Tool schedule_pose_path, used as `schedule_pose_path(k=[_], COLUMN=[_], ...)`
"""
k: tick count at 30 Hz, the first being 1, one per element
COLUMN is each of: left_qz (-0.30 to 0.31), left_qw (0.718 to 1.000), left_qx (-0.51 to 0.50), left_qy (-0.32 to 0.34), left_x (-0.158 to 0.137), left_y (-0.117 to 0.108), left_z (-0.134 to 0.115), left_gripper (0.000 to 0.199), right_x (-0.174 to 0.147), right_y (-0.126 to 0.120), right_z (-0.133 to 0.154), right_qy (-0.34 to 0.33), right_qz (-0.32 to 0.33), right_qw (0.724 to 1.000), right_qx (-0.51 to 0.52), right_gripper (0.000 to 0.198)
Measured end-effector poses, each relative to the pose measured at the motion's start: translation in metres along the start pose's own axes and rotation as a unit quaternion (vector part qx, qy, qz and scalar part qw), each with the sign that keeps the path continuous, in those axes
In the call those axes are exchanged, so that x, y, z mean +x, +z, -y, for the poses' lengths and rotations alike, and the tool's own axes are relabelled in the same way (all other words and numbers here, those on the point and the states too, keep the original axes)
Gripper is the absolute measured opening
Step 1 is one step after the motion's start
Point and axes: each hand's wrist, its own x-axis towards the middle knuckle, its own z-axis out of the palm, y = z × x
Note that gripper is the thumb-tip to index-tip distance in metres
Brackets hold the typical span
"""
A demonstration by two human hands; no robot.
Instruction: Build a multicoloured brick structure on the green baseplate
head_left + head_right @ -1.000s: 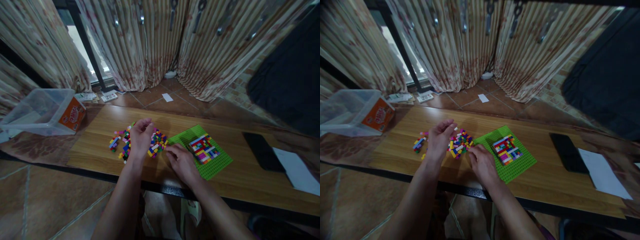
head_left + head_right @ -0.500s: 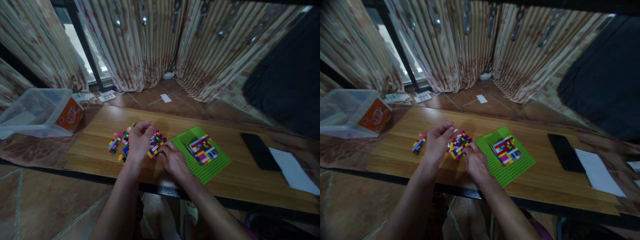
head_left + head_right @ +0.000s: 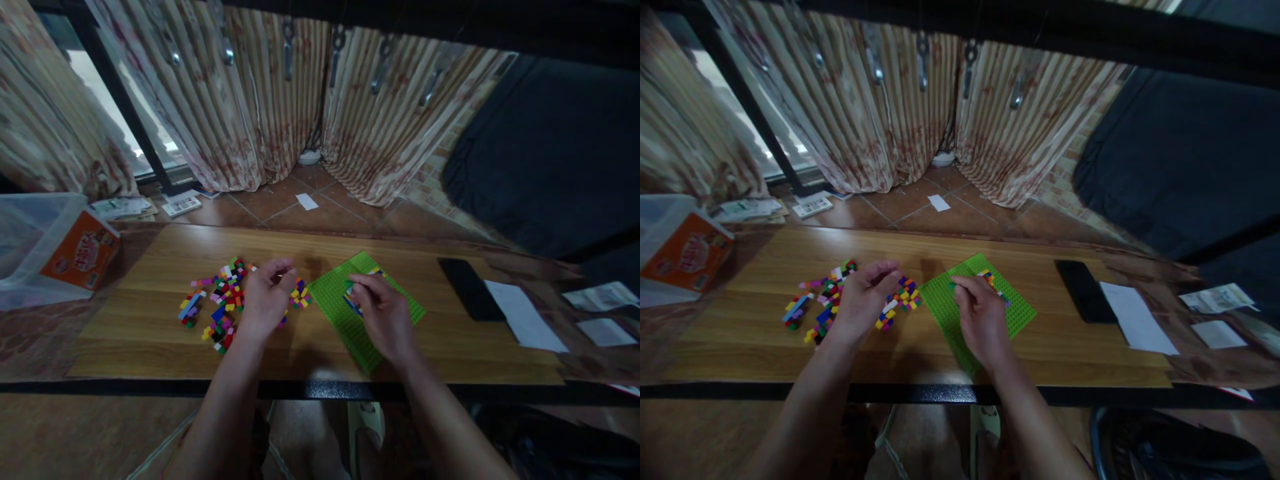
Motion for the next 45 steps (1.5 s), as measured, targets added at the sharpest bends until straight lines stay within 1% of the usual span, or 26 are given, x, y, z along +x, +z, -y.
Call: schedule_pose_path(k=[3, 6, 8, 12, 17, 21, 27, 33, 36, 39, 41, 43, 45], left_qz=[0.014, 0.027, 0.038, 0.050, 0.072, 0.081, 0.077, 0.086, 0.085, 0.082, 0.086, 0.092, 0.097], left_qw=[1.000, 0.999, 0.998, 0.996, 0.993, 0.991, 0.993, 0.991, 0.991, 0.991, 0.992, 0.991, 0.991], left_qx=[0.015, 0.036, 0.051, 0.075, 0.083, 0.094, 0.078, 0.093, 0.095, 0.096, 0.093, 0.091, 0.094], left_qy=[0.003, 0.011, 0.016, 0.028, 0.040, 0.040, 0.035, 0.036, 0.039, 0.033, 0.024, 0.019, 0.020], left_x=[-0.002, -0.002, -0.002, -0.003, -0.004, -0.003, -0.005, -0.006, -0.006, -0.006, -0.007, -0.007, -0.008], left_y=[0.006, 0.010, 0.013, 0.018, 0.022, 0.021, 0.021, 0.020, 0.020, 0.020, 0.020, 0.021, 0.021], left_z=[-0.001, -0.001, 0.001, 0.005, 0.008, 0.010, 0.006, 0.004, 0.003, 0.002, 0.001, 0.000, -0.001], left_gripper=[0.026, 0.024, 0.025, 0.026, 0.026, 0.025, 0.021, 0.021, 0.020, 0.019, 0.019, 0.019, 0.019], right_x=[0.006, 0.010, 0.010, 0.010, 0.013, 0.014, 0.016, 0.017, 0.017, 0.018, 0.019, 0.021, 0.024], right_y=[-0.022, -0.039, -0.045, -0.044, -0.036, -0.030, -0.025, -0.027, -0.029, -0.034, -0.036, -0.036, -0.033], right_z=[-0.018, -0.026, -0.028, -0.030, -0.031, -0.032, -0.037, -0.039, -0.037, -0.037, -0.039, -0.044, -0.050], right_qy=[0.037, 0.058, 0.068, 0.074, 0.032, 0.015, 0.018, 0.066, 0.092, 0.104, 0.109, 0.116, 0.126], right_qz=[-0.038, -0.049, -0.051, -0.038, -0.039, -0.046, -0.072, -0.081, -0.077, -0.083, -0.106, -0.128, -0.128], right_qw=[0.998, 0.993, 0.988, 0.985, 0.979, 0.974, 0.977, 0.985, 0.984, 0.982, 0.979, 0.979, 0.981], right_qx=[-0.023, -0.091, -0.127, -0.149, -0.197, -0.220, -0.200, -0.140, -0.131, -0.137, -0.132, -0.111, -0.078], right_gripper=[0.026, 0.026, 0.025, 0.022, 0.022, 0.022, 0.019, 0.019, 0.020, 0.024, 0.029, 0.036, 0.041])
